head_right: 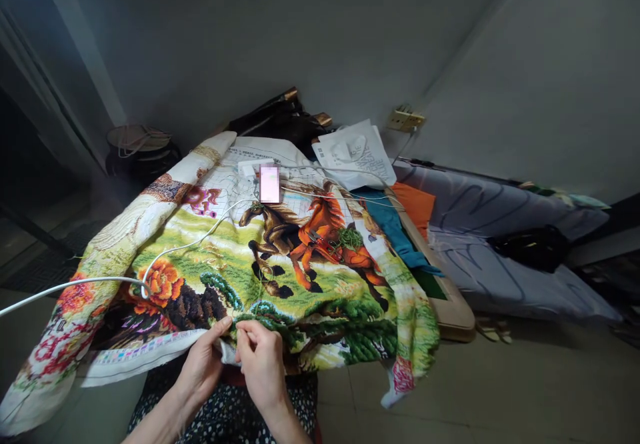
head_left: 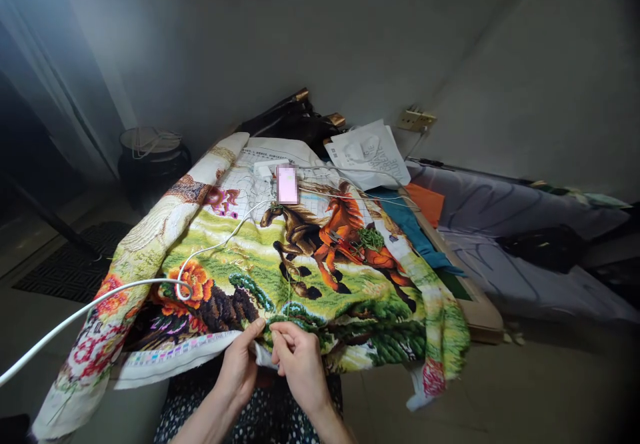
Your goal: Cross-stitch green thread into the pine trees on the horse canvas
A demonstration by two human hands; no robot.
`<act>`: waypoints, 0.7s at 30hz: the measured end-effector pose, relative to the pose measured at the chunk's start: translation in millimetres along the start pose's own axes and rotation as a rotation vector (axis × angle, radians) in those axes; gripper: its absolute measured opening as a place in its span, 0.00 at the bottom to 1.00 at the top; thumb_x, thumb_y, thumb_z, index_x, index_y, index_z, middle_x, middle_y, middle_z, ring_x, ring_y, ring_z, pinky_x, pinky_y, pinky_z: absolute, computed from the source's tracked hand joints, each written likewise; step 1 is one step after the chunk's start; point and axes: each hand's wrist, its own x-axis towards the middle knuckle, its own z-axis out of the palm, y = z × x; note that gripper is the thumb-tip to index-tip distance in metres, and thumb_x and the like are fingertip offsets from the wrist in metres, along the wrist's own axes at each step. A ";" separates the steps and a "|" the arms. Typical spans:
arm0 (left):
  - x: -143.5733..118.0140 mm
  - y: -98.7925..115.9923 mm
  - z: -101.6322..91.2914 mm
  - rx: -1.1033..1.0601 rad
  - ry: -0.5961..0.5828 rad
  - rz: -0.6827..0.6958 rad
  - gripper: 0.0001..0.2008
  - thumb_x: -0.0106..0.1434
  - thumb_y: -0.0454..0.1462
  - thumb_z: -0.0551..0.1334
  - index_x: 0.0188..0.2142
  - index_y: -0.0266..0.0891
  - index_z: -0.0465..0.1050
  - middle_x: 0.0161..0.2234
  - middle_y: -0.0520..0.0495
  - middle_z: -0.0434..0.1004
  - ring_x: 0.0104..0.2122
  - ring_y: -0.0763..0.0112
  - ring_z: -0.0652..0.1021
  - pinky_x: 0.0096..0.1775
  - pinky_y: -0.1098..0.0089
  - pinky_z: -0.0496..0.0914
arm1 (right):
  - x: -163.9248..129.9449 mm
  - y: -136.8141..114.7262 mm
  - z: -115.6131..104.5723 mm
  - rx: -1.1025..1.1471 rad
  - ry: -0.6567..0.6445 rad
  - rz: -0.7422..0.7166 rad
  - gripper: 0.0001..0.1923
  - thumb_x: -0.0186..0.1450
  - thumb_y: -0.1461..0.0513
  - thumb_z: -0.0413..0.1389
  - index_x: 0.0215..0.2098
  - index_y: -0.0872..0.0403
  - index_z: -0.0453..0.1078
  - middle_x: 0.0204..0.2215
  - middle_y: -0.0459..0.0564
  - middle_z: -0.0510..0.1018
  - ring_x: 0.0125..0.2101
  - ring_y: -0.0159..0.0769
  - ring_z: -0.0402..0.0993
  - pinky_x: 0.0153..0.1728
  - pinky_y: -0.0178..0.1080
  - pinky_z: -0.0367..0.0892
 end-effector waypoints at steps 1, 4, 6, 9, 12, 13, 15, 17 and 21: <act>-0.4 0.1 0.6 -0.003 0.001 -0.001 0.11 0.42 0.36 0.74 0.24 0.33 0.77 0.19 0.51 0.76 0.21 0.72 0.73 0.26 0.71 0.68 | 0.0 -0.3 0.3 -0.005 0.003 -0.001 0.13 0.66 0.58 0.50 0.35 0.56 0.75 0.14 0.43 0.69 0.13 0.28 0.59 0.14 0.30 0.55; -1.7 0.4 2.5 -0.006 -0.006 -0.016 0.11 0.42 0.37 0.74 0.22 0.34 0.76 0.18 0.51 0.75 0.19 0.72 0.72 0.24 0.71 0.67 | -0.1 -1.0 1.4 -0.014 0.016 -0.004 0.13 0.66 0.58 0.50 0.34 0.56 0.74 0.14 0.42 0.68 0.13 0.28 0.59 0.13 0.29 0.54; -2.1 0.5 3.3 -0.001 -0.014 -0.020 0.11 0.42 0.38 0.73 0.22 0.34 0.76 0.18 0.51 0.75 0.18 0.72 0.72 0.24 0.70 0.66 | 0.2 -1.3 2.0 -0.015 0.022 -0.005 0.13 0.66 0.58 0.50 0.33 0.56 0.74 0.14 0.42 0.68 0.13 0.27 0.59 0.13 0.29 0.54; -1.5 0.1 2.6 0.000 -0.010 0.001 0.11 0.41 0.38 0.74 0.22 0.34 0.76 0.18 0.51 0.75 0.19 0.72 0.72 0.24 0.71 0.66 | 1.0 -2.7 2.8 -0.011 0.026 0.003 0.13 0.65 0.58 0.50 0.32 0.56 0.73 0.13 0.42 0.68 0.12 0.27 0.58 0.13 0.29 0.53; 0.1 -1.5 -0.4 0.009 -0.021 0.002 0.12 0.41 0.38 0.74 0.22 0.34 0.76 0.17 0.52 0.74 0.18 0.73 0.71 0.22 0.71 0.65 | 1.8 -5.7 5.2 -0.029 0.045 0.024 0.12 0.64 0.59 0.50 0.29 0.56 0.71 0.12 0.41 0.67 0.11 0.26 0.57 0.12 0.28 0.52; 0.7 -2.1 -1.5 0.010 -0.026 0.001 0.12 0.42 0.39 0.74 0.22 0.34 0.76 0.17 0.52 0.73 0.17 0.73 0.71 0.21 0.71 0.65 | 2.0 -6.8 6.5 -0.038 0.054 0.034 0.11 0.64 0.59 0.50 0.27 0.55 0.69 0.12 0.41 0.66 0.11 0.26 0.57 0.12 0.28 0.51; 1.3 -3.2 -2.5 0.002 -0.017 0.015 0.11 0.42 0.38 0.74 0.22 0.33 0.76 0.17 0.52 0.73 0.18 0.74 0.71 0.22 0.72 0.65 | 2.1 -8.8 9.9 -0.038 0.072 0.060 0.11 0.64 0.60 0.49 0.27 0.55 0.67 0.12 0.41 0.66 0.10 0.25 0.57 0.12 0.28 0.52; 1.2 -3.4 -1.3 -0.015 0.001 0.039 0.11 0.41 0.37 0.74 0.22 0.33 0.76 0.18 0.53 0.74 0.19 0.76 0.71 0.23 0.74 0.66 | 1.8 -9.8 13.7 -0.003 0.083 0.091 0.10 0.64 0.59 0.49 0.27 0.54 0.66 0.12 0.41 0.68 0.10 0.26 0.58 0.13 0.28 0.53; -0.1 -0.9 5.5 -0.020 0.038 0.010 0.12 0.41 0.38 0.74 0.20 0.34 0.74 0.15 0.54 0.70 0.15 0.77 0.68 0.18 0.74 0.62 | 0.2 -7.6 19.2 0.082 0.119 0.084 0.10 0.64 0.58 0.50 0.27 0.54 0.64 0.15 0.42 0.69 0.14 0.28 0.64 0.16 0.30 0.60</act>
